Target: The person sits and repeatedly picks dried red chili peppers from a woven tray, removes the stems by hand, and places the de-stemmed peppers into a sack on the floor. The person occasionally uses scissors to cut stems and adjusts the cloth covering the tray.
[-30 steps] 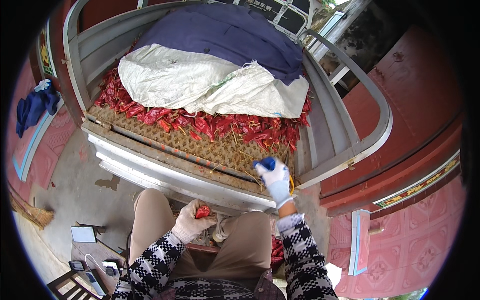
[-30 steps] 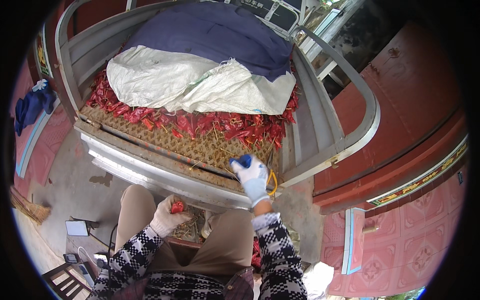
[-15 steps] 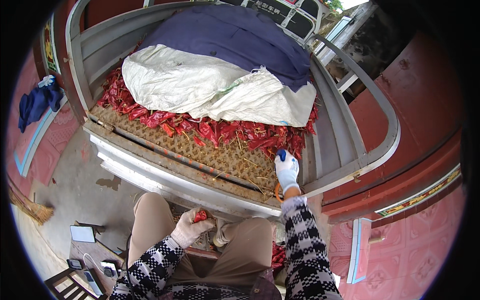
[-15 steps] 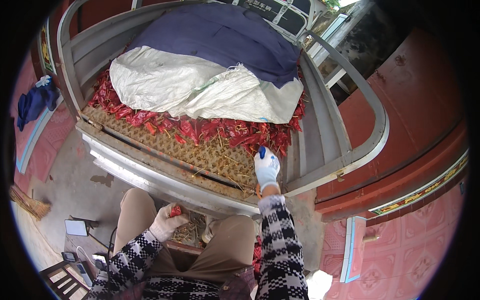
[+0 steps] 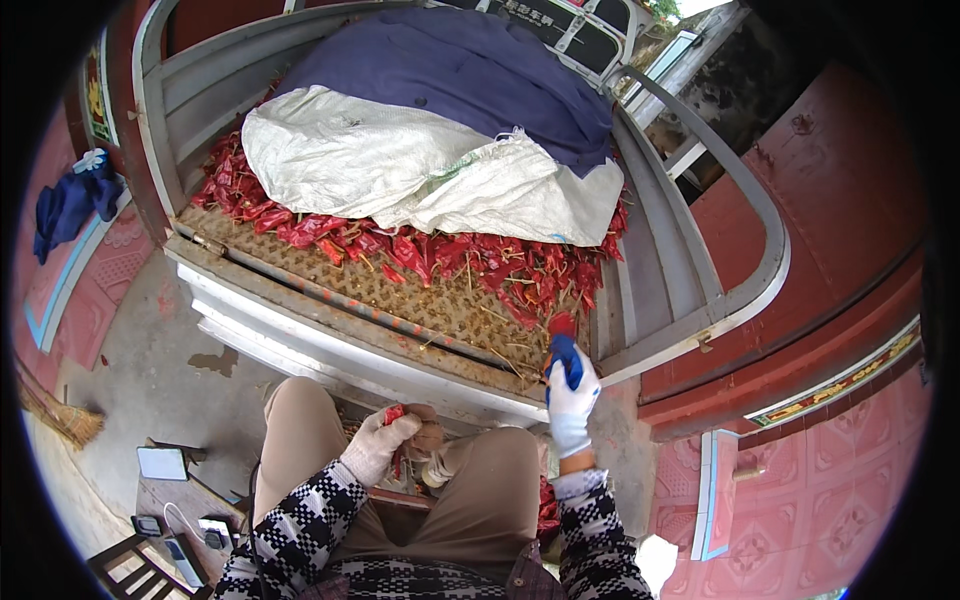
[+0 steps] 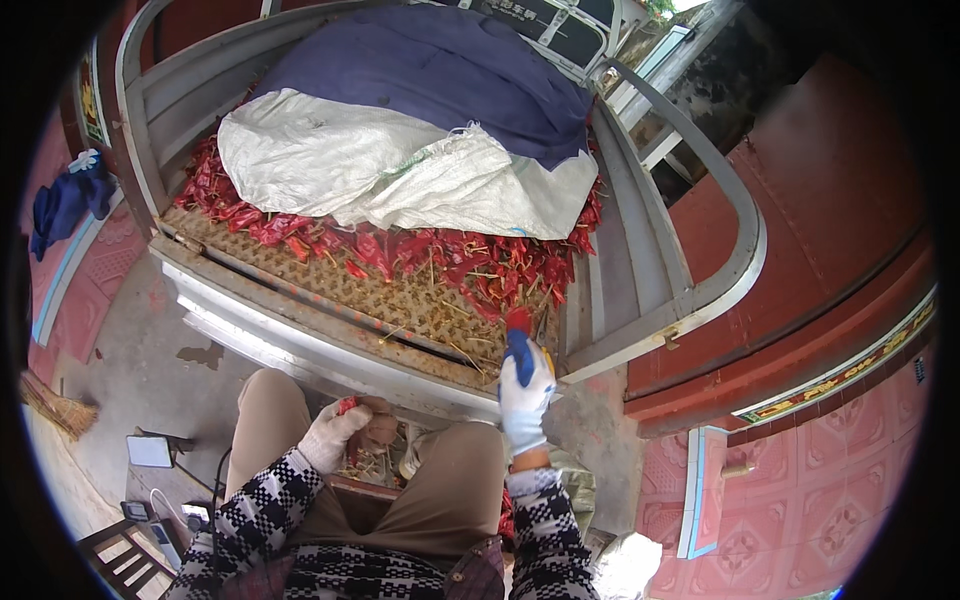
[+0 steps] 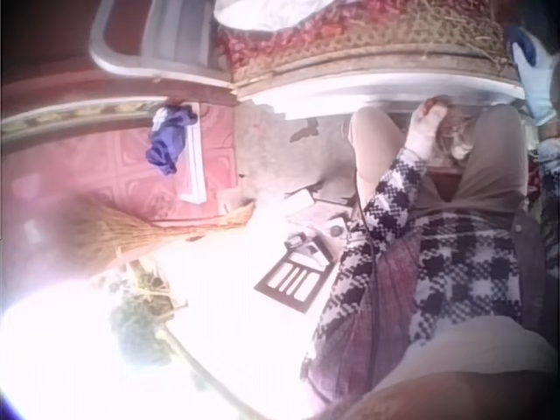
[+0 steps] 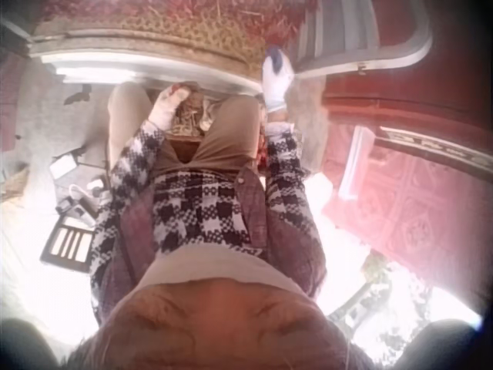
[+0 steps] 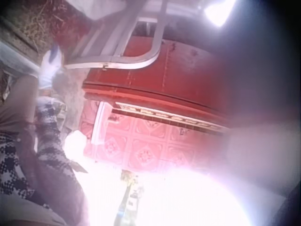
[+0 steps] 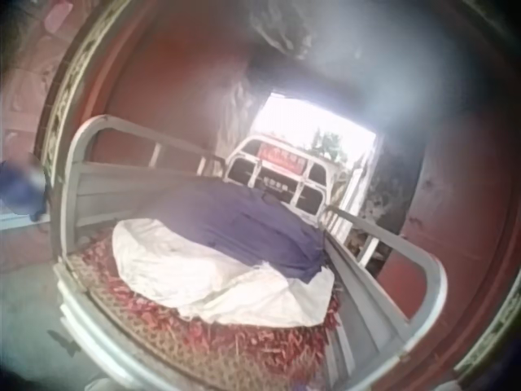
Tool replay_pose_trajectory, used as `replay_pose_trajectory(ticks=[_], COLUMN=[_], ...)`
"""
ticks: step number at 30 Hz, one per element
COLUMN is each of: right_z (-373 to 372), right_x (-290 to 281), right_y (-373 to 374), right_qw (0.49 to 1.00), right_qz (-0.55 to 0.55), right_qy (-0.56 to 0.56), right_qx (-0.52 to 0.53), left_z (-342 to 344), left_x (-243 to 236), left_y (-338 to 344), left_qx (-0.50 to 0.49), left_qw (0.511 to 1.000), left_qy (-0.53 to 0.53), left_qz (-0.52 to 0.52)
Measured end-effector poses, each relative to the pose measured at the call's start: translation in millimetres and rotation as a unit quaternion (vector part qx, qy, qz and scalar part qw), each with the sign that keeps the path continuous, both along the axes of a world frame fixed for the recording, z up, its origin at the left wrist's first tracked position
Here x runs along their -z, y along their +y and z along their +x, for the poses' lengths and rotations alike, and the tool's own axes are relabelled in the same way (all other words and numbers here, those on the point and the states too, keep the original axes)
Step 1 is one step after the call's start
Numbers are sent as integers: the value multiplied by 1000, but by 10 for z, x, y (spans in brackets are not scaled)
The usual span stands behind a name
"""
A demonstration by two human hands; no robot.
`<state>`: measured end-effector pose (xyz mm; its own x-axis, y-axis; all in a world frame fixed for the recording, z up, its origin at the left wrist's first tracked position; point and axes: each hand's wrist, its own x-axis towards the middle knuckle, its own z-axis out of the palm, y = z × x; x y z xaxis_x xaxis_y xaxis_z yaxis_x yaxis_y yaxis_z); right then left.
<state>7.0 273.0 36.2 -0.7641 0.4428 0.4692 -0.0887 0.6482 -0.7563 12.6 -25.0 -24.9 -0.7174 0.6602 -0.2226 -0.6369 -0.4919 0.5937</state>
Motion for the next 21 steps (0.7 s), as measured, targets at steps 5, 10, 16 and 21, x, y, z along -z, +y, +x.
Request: replay_pose_trajectory(ticks=[5, 10, 16, 21], right_z=[482, 710, 720, 675], right_x=[-155, 153, 215, 9], right_y=[-832, -1324, -1537, -1448], right_qw=[953, 885, 859, 840], right_qz=[272, 409, 420, 356], right_qy=[-77, -97, -109, -134], right_qx=[-112, -202, -271, -387], left_z=[-3, -21, 46, 42], left_x=[-48, 28, -130, -200], left_y=[13, 59, -23, -40], left_qx=[-13, -6, 1, 8], left_qw=[1000, 1000, 999, 996], left_qy=[0, 28, 13, 39], left_qz=[-10, 3, -45, -86])
